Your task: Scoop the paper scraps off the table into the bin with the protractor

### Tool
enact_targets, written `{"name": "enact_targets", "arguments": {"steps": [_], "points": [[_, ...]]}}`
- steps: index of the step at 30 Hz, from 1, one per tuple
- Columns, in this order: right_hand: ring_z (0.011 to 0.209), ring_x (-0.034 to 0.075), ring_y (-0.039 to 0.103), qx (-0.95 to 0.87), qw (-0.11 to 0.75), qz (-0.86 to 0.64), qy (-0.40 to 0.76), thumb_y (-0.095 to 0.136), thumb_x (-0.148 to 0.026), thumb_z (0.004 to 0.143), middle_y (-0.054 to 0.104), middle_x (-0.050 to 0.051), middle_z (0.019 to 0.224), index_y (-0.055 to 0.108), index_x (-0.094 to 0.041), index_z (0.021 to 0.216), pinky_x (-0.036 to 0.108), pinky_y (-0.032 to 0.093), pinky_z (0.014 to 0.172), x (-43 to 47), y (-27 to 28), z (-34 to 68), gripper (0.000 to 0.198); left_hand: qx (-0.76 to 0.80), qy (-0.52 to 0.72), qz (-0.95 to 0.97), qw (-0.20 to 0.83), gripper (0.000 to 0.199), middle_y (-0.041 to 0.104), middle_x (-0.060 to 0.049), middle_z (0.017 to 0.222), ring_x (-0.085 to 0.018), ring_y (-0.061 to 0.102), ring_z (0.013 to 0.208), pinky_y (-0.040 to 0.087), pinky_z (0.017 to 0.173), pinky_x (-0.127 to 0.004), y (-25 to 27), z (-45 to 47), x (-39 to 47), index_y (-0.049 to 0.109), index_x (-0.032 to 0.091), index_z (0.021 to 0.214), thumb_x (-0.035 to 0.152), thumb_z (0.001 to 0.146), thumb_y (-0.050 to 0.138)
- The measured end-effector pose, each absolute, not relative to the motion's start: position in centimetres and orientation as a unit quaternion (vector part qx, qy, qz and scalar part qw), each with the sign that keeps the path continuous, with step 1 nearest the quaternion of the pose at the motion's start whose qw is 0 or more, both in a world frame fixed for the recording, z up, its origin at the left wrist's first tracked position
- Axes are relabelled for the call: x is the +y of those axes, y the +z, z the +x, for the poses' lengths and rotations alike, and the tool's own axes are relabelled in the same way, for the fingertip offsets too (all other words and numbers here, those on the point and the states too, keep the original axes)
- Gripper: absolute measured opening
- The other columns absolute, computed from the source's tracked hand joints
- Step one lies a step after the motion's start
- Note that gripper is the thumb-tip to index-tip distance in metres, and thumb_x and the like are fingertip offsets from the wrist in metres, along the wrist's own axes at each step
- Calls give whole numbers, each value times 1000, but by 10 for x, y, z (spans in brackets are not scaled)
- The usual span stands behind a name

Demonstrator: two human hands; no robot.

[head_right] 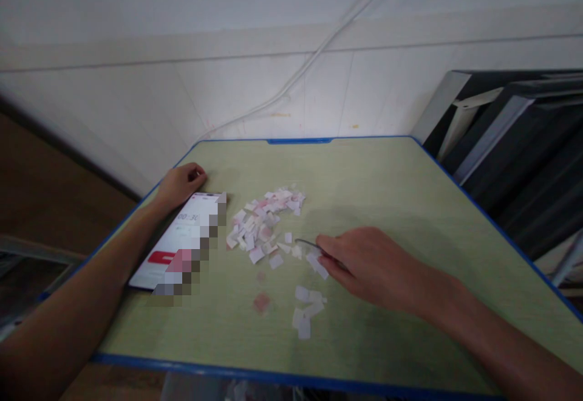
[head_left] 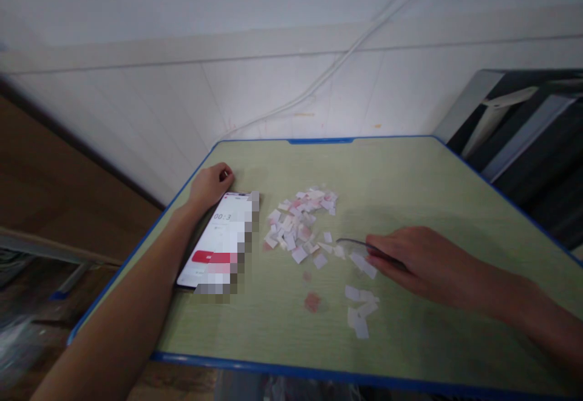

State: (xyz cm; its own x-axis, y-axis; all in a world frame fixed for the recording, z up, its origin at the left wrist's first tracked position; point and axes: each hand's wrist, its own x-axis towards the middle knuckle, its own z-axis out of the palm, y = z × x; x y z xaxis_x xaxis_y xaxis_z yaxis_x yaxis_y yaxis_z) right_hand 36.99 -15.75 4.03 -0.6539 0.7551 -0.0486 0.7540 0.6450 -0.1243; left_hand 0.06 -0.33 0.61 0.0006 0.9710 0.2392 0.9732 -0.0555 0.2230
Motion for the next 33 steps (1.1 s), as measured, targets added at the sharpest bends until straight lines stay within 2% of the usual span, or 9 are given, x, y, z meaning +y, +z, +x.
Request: {"name": "enact_targets", "arguments": {"steps": [12,24,30,33], "points": [[54,14,55,-900,2,-425,100,45,-20,93,62,2,64,58,-17,80,26,23,51,-155,42,367,18,-693,-173,-700,1,17,59,-5,71,-19,54,67,36,59,-28,6,1,-5,55,19,77,32,77,44],[54,14,56,-903,8,-425,63,46,-19,92,63,0,63,58,-18,80,25,25,52,-159,42,365,16,-679,-186,-711,-3,17,55,-3,67,-18,52,64,34,57,-28,3,-4,-2,51,21,75,36,76,43],[57,17,60,-904,-3,-426,35,46,-20,92,67,2,69,61,-19,90,27,26,53,-162,41,365,15,-679,-181,-711,2,18,56,-3,68,-19,52,65,35,58,-28,2,-5,-1,52,21,76,37,75,42],[59,17,61,-904,-7,-425,42,46,-21,93,67,2,69,61,-19,89,27,27,54,-163,42,364,15,-683,-173,-709,13,18,58,-4,70,-19,53,66,36,59,-28,3,-4,-1,53,21,77,36,76,43]]}}
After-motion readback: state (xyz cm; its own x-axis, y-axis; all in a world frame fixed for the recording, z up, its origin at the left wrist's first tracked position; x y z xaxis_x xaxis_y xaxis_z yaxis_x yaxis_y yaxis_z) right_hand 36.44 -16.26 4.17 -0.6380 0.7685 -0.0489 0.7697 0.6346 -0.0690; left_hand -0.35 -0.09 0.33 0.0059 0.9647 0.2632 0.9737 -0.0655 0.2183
